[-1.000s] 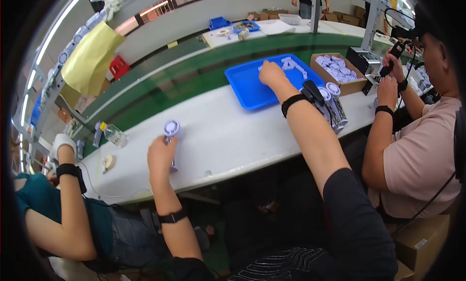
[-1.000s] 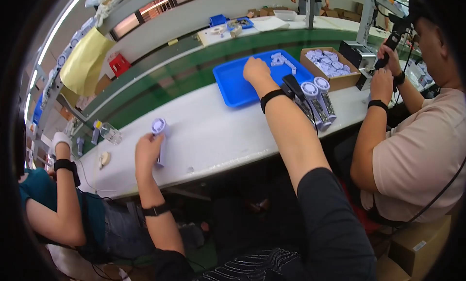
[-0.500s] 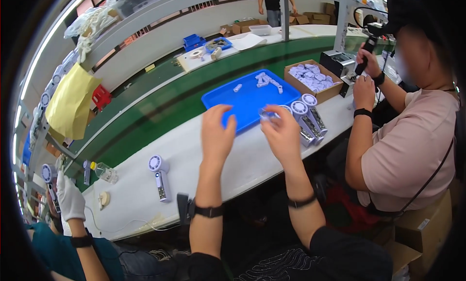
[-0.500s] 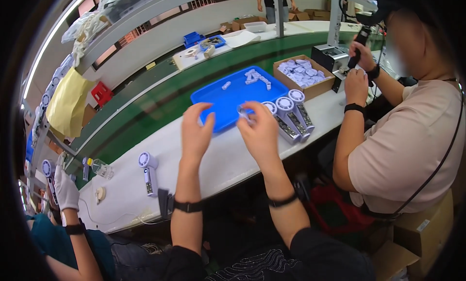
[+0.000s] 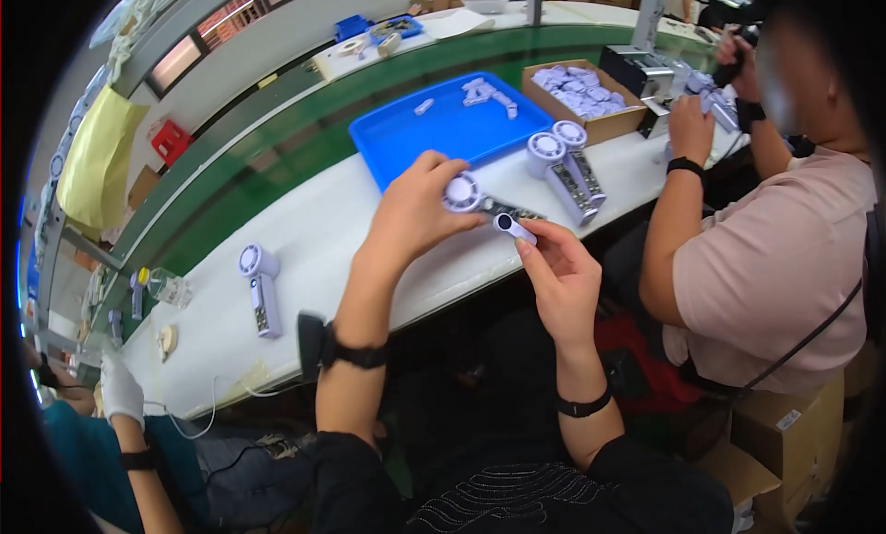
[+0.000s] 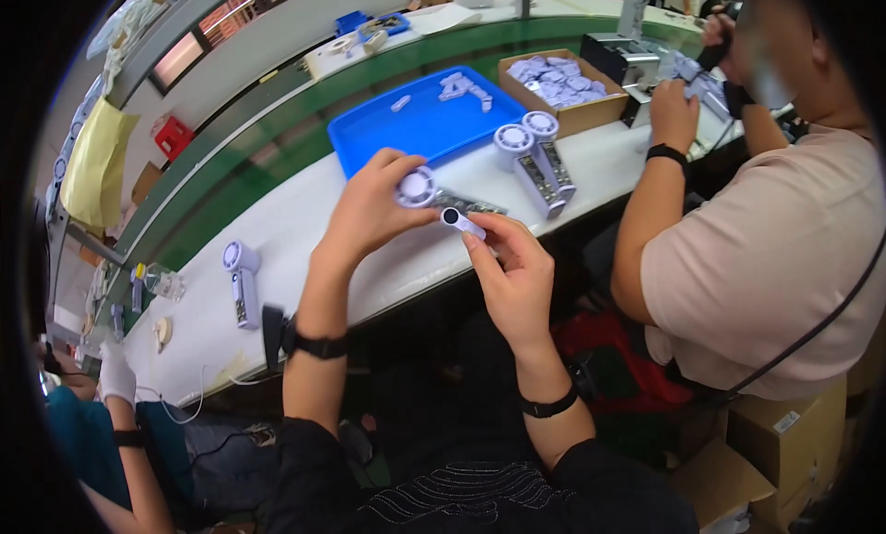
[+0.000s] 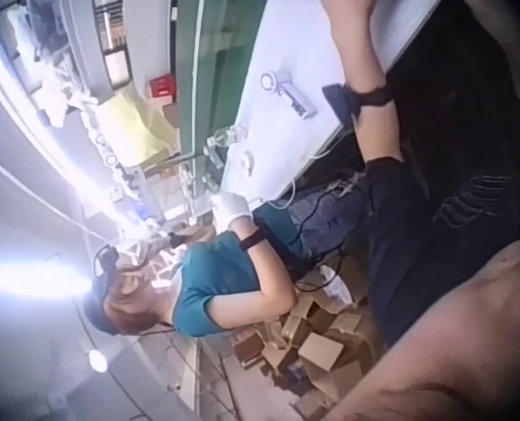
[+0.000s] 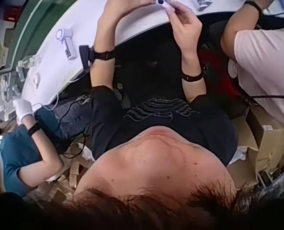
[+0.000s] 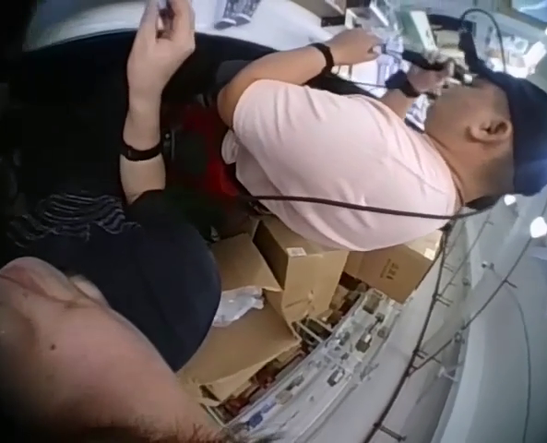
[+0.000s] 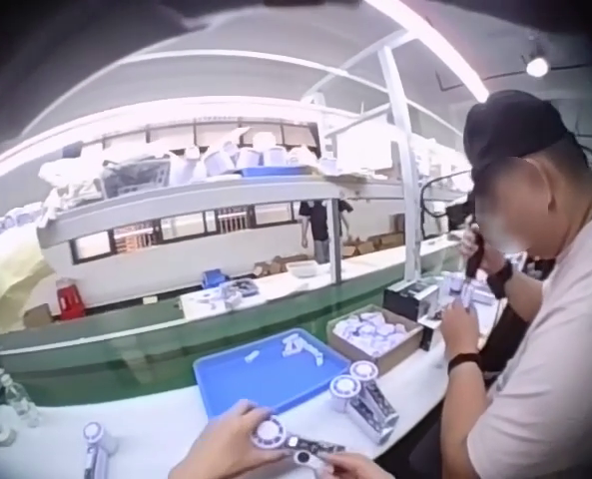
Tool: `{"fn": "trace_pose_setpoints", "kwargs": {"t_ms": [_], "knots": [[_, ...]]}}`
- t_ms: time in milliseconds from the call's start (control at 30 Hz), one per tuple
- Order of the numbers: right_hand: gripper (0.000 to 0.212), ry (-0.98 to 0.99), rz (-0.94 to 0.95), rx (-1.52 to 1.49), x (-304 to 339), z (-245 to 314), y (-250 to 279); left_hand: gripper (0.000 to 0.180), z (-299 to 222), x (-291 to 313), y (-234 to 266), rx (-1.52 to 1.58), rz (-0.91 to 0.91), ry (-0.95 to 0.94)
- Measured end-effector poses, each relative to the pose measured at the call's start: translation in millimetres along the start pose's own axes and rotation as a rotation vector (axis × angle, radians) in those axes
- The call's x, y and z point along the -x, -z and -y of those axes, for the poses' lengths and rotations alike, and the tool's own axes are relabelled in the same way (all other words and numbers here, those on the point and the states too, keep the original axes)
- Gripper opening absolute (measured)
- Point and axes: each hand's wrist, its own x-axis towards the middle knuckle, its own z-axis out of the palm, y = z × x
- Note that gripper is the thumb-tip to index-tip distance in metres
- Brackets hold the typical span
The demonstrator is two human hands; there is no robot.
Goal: The person assembles handheld fans by picking up a fan body and a button, fitting the button into the slot, and snapping a cover onto the casing. They then inspect the assembly before placing the finished fan on the table.
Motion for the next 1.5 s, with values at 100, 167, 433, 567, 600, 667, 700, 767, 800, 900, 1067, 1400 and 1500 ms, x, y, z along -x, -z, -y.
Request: {"fn": "trace_pose_setpoints", "kwargs": {"t_ms": [100,167,433,567,600,667,700,767,800,900,1067,1400,1500], "knots": [[0.023,0.122,0.124,0.166,-11.9,-0.1,-17.0,0.068,2.1,66.7,43.4,-0.027,-0.022,0.127],[0.021,0.331,0.277,0.294,-18.7,-1.1,-35.1,0.068,5.5,102.1,62.4,-0.022,0.014,0.239],[0.018,0.281,0.510,0.280,3.0,-8.0,-79.6,0.065,9.0,149.4,67.3,-0.222,-0.111,0.124],[0.017,0.375,0.526,0.312,7.3,-3.3,-82.2,0.047,22.5,145.0,70.3,-0.083,-0.107,-0.133],[0.017,0.373,0.525,0.318,7.2,-1.4,-81.4,0.047,25.9,145.0,68.7,-0.077,-0.107,-0.135],[0.017,0.361,0.567,0.366,7.2,3.3,-80.9,0.035,35.2,147.7,64.7,0.033,-0.049,-0.136],[0.016,0.352,0.588,0.393,7.1,4.1,-79.4,0.029,36.1,146.6,62.2,0.091,-0.018,-0.137],[0.017,0.376,0.591,0.410,6.7,3.1,-77.0,0.026,36.3,146.5,57.6,0.101,-0.032,-0.145],[0.017,0.403,0.597,0.419,6.4,2.4,-76.2,0.024,34.5,146.3,56.9,0.104,-0.048,-0.148],[0.018,0.441,0.619,0.444,4.7,3.0,-73.6,0.023,36.1,146.4,53.2,0.101,-0.071,-0.180],[0.017,0.476,0.659,0.460,-0.1,4.4,-73.4,0.026,49.3,145.0,49.1,0.096,-0.101,-0.279],[0.022,0.507,0.657,0.497,3.7,6.7,-72.3,0.026,53.2,144.1,40.4,0.159,-0.152,-0.304],[0.022,0.536,0.645,0.482,7.3,6.3,-74.0,0.027,53.2,144.8,40.7,0.145,-0.155,-0.325]]}}
